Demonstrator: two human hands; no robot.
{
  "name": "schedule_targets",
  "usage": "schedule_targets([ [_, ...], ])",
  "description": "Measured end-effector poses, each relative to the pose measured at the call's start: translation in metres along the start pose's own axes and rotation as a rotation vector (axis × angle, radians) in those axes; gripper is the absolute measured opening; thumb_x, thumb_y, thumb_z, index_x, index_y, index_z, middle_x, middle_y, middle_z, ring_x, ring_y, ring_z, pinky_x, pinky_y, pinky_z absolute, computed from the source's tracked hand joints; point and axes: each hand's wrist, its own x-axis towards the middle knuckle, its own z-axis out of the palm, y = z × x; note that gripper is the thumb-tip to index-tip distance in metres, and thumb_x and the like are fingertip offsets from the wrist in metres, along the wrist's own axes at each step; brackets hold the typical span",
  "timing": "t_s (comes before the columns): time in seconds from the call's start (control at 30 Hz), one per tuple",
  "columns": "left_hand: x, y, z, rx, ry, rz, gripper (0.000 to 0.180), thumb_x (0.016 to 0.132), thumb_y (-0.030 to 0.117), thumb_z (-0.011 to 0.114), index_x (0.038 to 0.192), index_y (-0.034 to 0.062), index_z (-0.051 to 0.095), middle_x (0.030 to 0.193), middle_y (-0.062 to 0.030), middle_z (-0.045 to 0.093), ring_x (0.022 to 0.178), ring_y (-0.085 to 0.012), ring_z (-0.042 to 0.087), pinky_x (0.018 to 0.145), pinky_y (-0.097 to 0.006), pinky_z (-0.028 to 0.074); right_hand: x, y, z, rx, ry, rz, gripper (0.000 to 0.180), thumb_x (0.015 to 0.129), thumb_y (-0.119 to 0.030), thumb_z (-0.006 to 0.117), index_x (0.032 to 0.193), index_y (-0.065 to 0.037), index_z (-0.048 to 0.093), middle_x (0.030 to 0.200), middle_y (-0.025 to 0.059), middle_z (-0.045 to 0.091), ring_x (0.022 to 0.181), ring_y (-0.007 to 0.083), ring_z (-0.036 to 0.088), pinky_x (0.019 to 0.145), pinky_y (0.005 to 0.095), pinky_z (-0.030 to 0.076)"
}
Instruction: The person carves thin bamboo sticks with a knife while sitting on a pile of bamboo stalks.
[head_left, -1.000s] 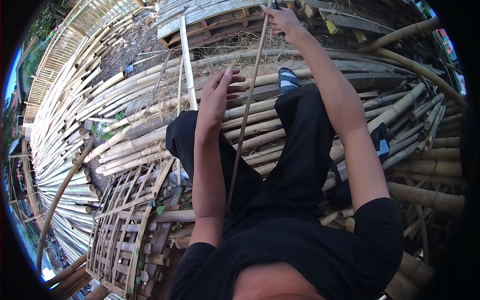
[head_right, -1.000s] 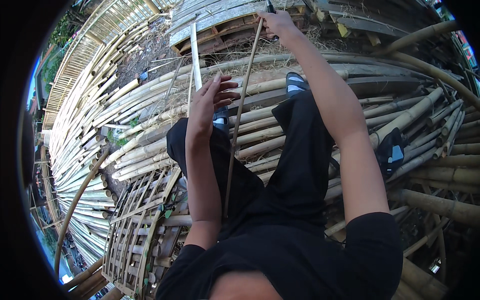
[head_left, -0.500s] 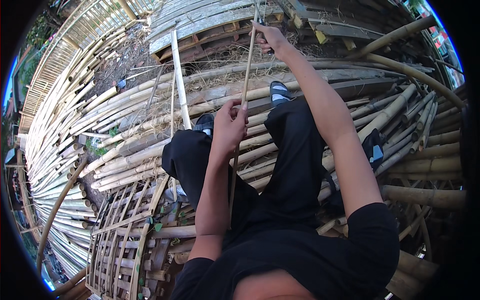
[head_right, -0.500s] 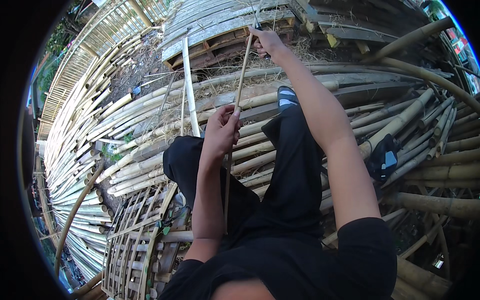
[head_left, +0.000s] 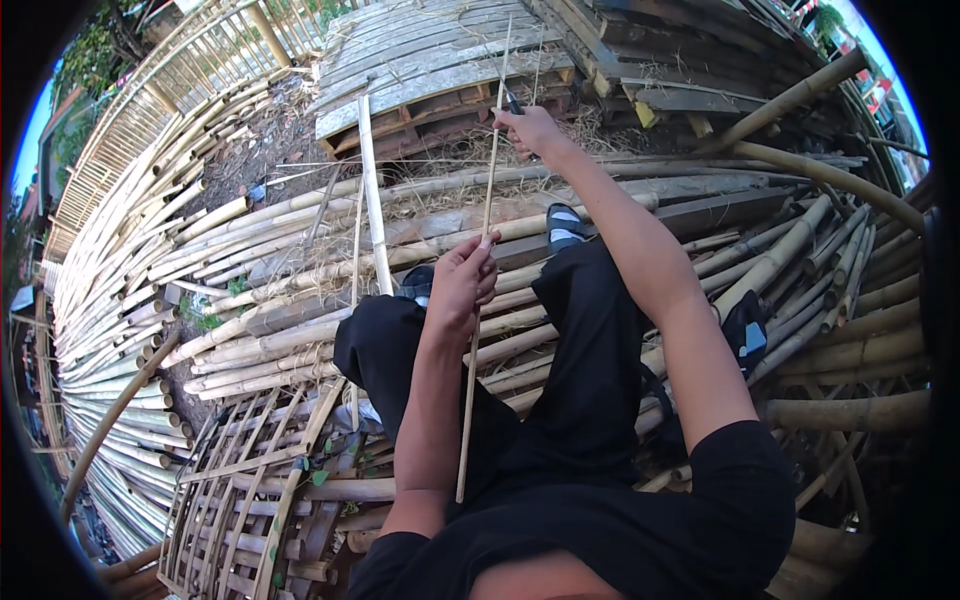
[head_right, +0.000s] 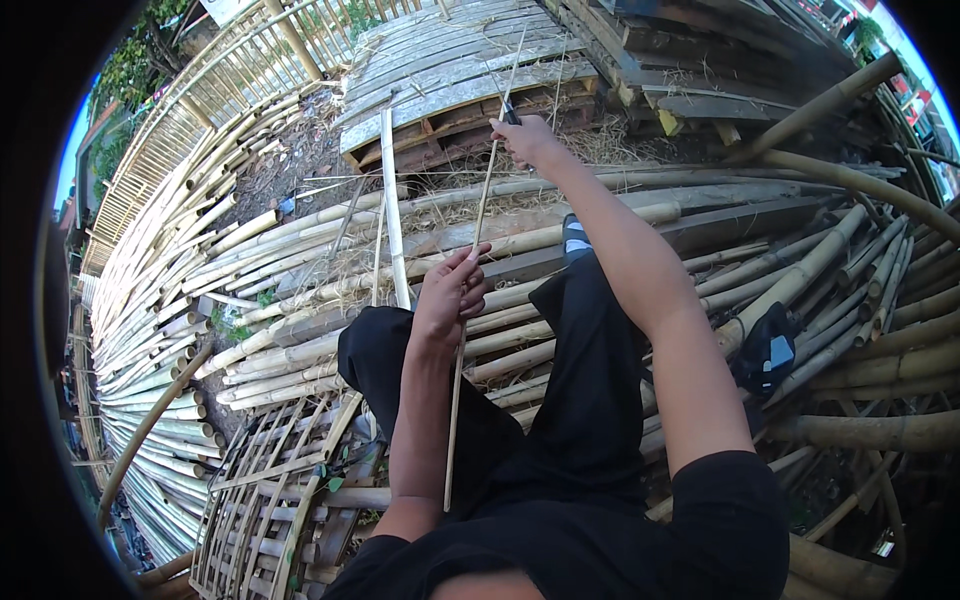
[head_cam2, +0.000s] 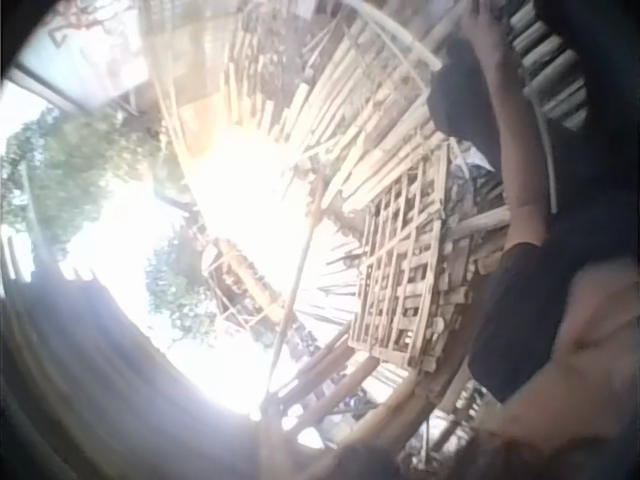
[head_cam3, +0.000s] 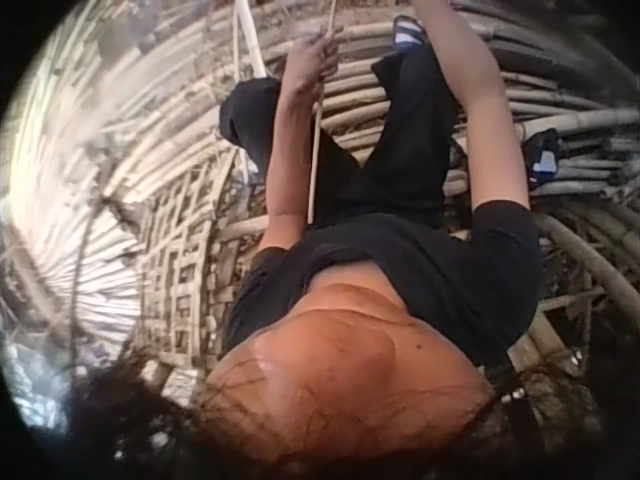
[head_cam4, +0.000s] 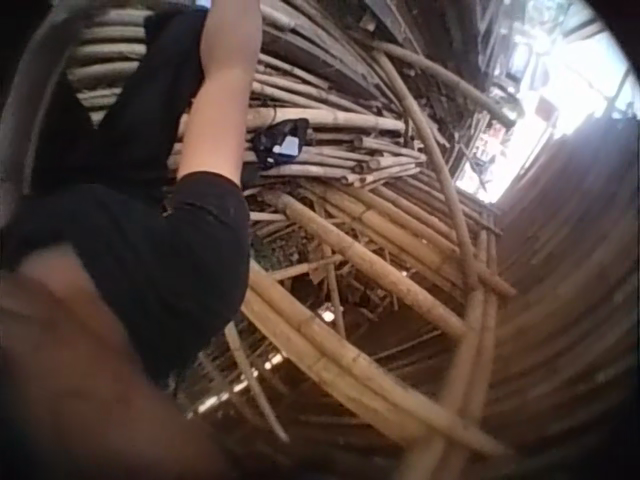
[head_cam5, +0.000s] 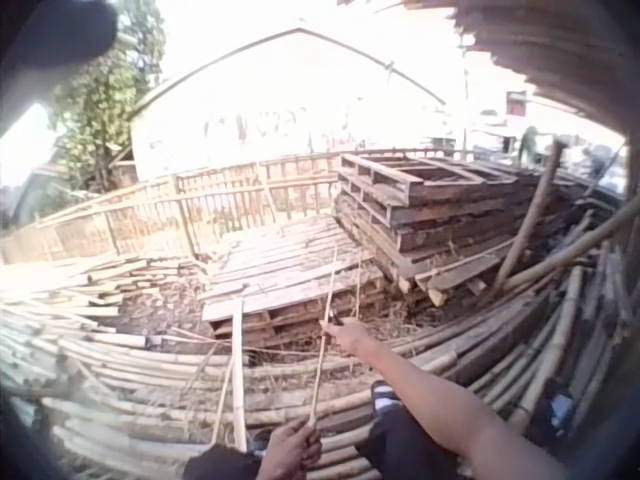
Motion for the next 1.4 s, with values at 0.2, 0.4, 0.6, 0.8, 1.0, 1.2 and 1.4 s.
schedule_targets([
  [0.2, -0.002, 0.002, -0.005, -0.005, 0.008, 0.020, 0.031, 0.099, 0.018, 0.053, 0.124, -0.0004, 0.052, 0.062, 0.0058, 0.037, 0.042, -0.0018, 0.029, 0.038, -0.018, 0.023, -0.003, -0.003, 0.010, -0.311, 0.149, -0.016, 0.041, 0.089, -0.038, 0.066, 0.069, -0.003, 0.059, 0.054, -0.0013, 0.047, 0.044, 0.0112, 0.044, 0.043, 0.0308, 0.040],
  [0.4, -0.001, 0.000, -0.006, 0.015, -0.011, 0.044, 0.032, 0.099, 0.020, 0.054, 0.123, 0.0001, 0.053, 0.062, 0.0057, 0.039, 0.042, -0.0017, 0.030, 0.038, -0.018, 0.023, 0.003, 0.008, 0.021, -0.295, 0.054, -0.004, 0.039, 0.086, -0.037, 0.069, 0.070, -0.003, 0.059, 0.055, -0.0010, 0.048, 0.044, 0.0117, 0.045, 0.044, 0.0320, 0.041],
  [0.6, 0.001, -0.009, -0.002, 0.173, 0.087, 0.055, 0.029, 0.099, 0.026, 0.054, 0.114, 0.0014, 0.056, 0.062, 0.0054, 0.042, 0.041, -0.0023, 0.031, 0.038, -0.018, 0.024, -0.007, -0.001, 0.023, -0.036, -0.013, 0.016, 0.029, 0.089, -0.029, 0.068, 0.076, -0.004, 0.061, 0.053, -0.0043, 0.039, 0.043, 0.0079, 0.035, 0.041, 0.0281, 0.029],
  [0.8, 0.000, -0.005, -0.008, 0.338, 0.160, 0.080, 0.029, 0.100, 0.029, 0.051, 0.101, 0.0023, 0.061, 0.060, 0.0065, 0.041, 0.044, -0.0020, 0.032, 0.040, -0.020, 0.026, -0.012, -0.006, 0.021, -0.033, -0.023, -0.016, 0.033, 0.090, -0.033, 0.066, 0.078, -0.003, 0.062, 0.054, -0.0040, 0.040, 0.043, 0.0077, 0.036, 0.041, 0.0275, 0.030],
  [1.0, -0.004, -0.012, -0.008, 0.643, 0.466, 0.408, 0.029, 0.100, 0.024, 0.051, 0.093, -0.0008, 0.065, 0.060, 0.0026, 0.047, 0.052, -0.0034, 0.037, 0.048, -0.024, 0.031, -0.016, -0.009, 0.033, -0.278, 0.029, -0.136, 0.049, 0.095, -0.048, 0.053, 0.084, -0.001, 0.063, 0.059, 0.0020, 0.052, 0.052, 0.0131, 0.051, 0.051, 0.0316, 0.042],
  [1.2, -0.010, 0.008, -0.011, 0.790, 0.546, 0.483, 0.027, 0.099, 0.022, 0.053, 0.093, -0.0021, 0.064, 0.059, 0.0020, 0.047, 0.055, -0.0037, 0.037, 0.050, -0.025, 0.030, -0.032, -0.009, 0.049, -0.489, -0.030, -0.487, 0.048, 0.098, -0.046, 0.048, 0.084, 0.000, 0.058, 0.062, 0.0103, 0.055, 0.056, 0.0207, 0.052, 0.055, 0.0364, 0.041],
  [1.4, -0.014, 0.017, -0.013, 0.728, 0.493, 0.493, 0.025, 0.100, 0.021, 0.053, 0.094, 0.0001, 0.066, 0.060, 0.0076, 0.042, 0.053, -0.0009, 0.032, 0.047, -0.023, 0.023, -0.058, -0.017, 0.061, -0.584, -0.130, -0.580, 0.039, 0.099, -0.035, 0.049, 0.088, 0.001, 0.058, 0.063, 0.0148, 0.057, 0.055, 0.0269, 0.052, 0.055, 0.0393, 0.040],
])
